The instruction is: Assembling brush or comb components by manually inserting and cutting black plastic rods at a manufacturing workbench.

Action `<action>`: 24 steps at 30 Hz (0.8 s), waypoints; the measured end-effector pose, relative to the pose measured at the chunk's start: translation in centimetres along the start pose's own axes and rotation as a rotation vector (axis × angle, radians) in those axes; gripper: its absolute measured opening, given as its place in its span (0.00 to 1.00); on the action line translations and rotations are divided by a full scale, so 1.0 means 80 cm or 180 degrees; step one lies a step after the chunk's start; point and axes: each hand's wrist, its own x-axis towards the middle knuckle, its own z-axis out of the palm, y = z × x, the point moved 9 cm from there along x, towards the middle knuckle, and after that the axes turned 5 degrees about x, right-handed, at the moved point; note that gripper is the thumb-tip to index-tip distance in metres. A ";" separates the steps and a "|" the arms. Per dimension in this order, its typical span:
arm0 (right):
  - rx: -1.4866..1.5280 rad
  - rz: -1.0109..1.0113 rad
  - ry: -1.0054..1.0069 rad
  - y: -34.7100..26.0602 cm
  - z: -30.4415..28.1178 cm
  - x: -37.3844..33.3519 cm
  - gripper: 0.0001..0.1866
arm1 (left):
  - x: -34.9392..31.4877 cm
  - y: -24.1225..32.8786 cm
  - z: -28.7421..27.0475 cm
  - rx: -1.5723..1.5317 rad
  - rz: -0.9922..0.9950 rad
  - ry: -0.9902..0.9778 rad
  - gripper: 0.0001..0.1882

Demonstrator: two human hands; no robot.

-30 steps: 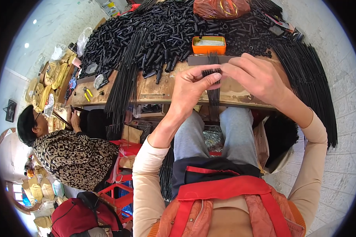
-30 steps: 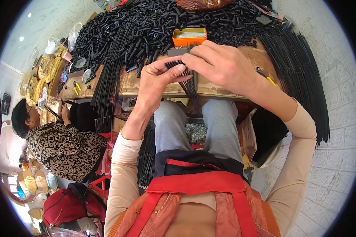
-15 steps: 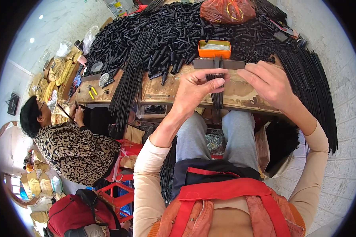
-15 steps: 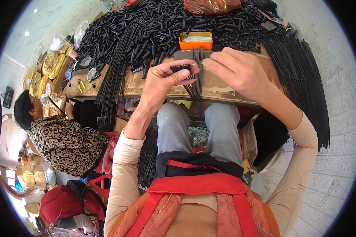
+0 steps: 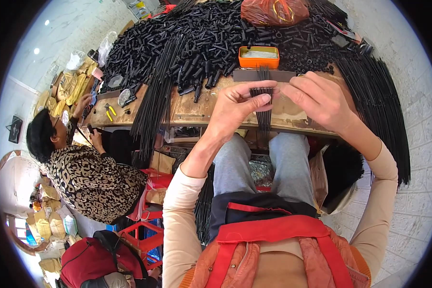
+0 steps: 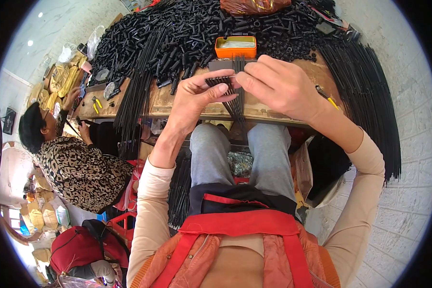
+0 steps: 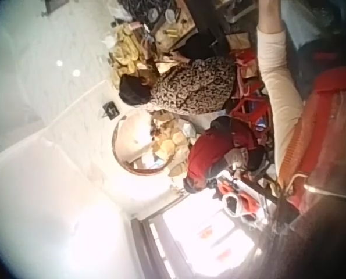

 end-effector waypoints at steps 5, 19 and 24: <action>0.0181 0.0755 0.0032 0.022 -0.008 -0.012 0.22 | -0.001 0.005 0.001 -0.0005 0.0003 0.0011 0.17; 0.0607 0.1215 0.0017 0.044 0.017 -0.026 0.17 | 0.014 -0.008 -0.012 -0.0103 -0.0097 0.0008 0.18; 0.0868 0.0966 0.0043 0.056 0.039 -0.015 0.18 | 0.018 -0.013 -0.020 -0.0141 -0.0056 0.0062 0.17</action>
